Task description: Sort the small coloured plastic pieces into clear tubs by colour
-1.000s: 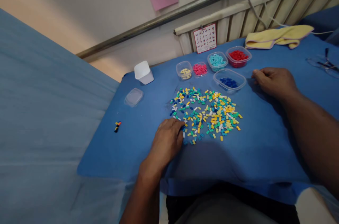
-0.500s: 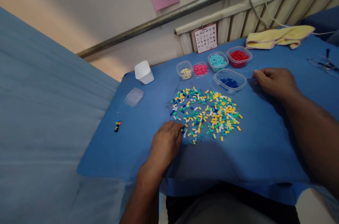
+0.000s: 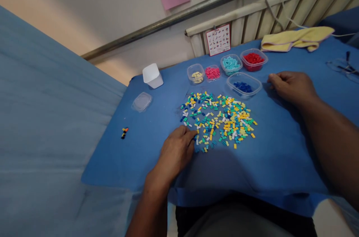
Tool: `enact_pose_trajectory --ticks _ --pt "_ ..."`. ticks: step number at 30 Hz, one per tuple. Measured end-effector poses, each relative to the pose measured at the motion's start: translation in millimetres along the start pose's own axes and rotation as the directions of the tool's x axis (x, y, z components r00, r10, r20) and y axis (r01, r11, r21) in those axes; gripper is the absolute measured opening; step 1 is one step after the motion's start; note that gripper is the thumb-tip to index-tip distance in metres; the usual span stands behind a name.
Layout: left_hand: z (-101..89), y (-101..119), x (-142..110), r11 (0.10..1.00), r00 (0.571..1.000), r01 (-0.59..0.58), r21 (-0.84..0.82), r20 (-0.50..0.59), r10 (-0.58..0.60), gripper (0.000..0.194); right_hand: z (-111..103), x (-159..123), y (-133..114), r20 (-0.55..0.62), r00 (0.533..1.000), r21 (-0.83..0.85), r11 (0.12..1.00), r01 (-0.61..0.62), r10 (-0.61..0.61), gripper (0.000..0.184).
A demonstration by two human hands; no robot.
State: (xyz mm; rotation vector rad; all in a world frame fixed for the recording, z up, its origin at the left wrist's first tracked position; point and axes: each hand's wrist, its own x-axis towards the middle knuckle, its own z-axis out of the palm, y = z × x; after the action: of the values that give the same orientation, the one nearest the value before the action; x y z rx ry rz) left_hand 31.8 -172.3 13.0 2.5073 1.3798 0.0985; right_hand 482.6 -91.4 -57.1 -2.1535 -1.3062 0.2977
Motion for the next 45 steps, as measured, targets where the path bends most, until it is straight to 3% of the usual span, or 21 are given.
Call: enact_pose_trajectory --ticks 9,18,23,28,33,40,45 --pt "-6.4 4 3 1.000 0.999 -0.007 -0.005 0.042 0.007 0.023 0 2 2 0.012 1.000 0.015 1.000 0.002 -0.002 0.043" --pt "-8.4 3 -4 0.998 0.998 -0.064 -0.011 0.024 0.064 0.035 2 2 5 0.020 1.000 -0.003 1.000 -0.001 0.001 0.046" --pt "-7.8 1 -4 0.999 0.998 -0.025 0.043 0.062 0.022 0.021 2 2 5 0.019 1.000 -0.008 1.000 -0.001 0.002 0.045" --pt "-7.0 3 -1 0.995 0.997 0.000 0.098 0.081 -0.008 0.024 0 1 1 0.019 1.000 0.011 1.000 -0.002 0.002 0.045" --pt "-6.7 11 -5 1.000 0.999 0.025 0.011 0.023 -0.025 0.023 0 0 0 0.012 1.000 0.016 1.000 0.003 -0.003 0.043" --pt "1.3 17 -4 0.993 0.987 0.101 0.056 0.120 -0.107 0.018 -2 0 0 0.027 1.000 0.009 1.000 -0.001 0.001 0.044" --pt "-5.3 15 -4 0.998 0.985 0.064 -0.011 0.159 -0.061 0.013 -2 -1 -1 0.015 1.000 0.015 1.000 -0.010 0.010 0.044"
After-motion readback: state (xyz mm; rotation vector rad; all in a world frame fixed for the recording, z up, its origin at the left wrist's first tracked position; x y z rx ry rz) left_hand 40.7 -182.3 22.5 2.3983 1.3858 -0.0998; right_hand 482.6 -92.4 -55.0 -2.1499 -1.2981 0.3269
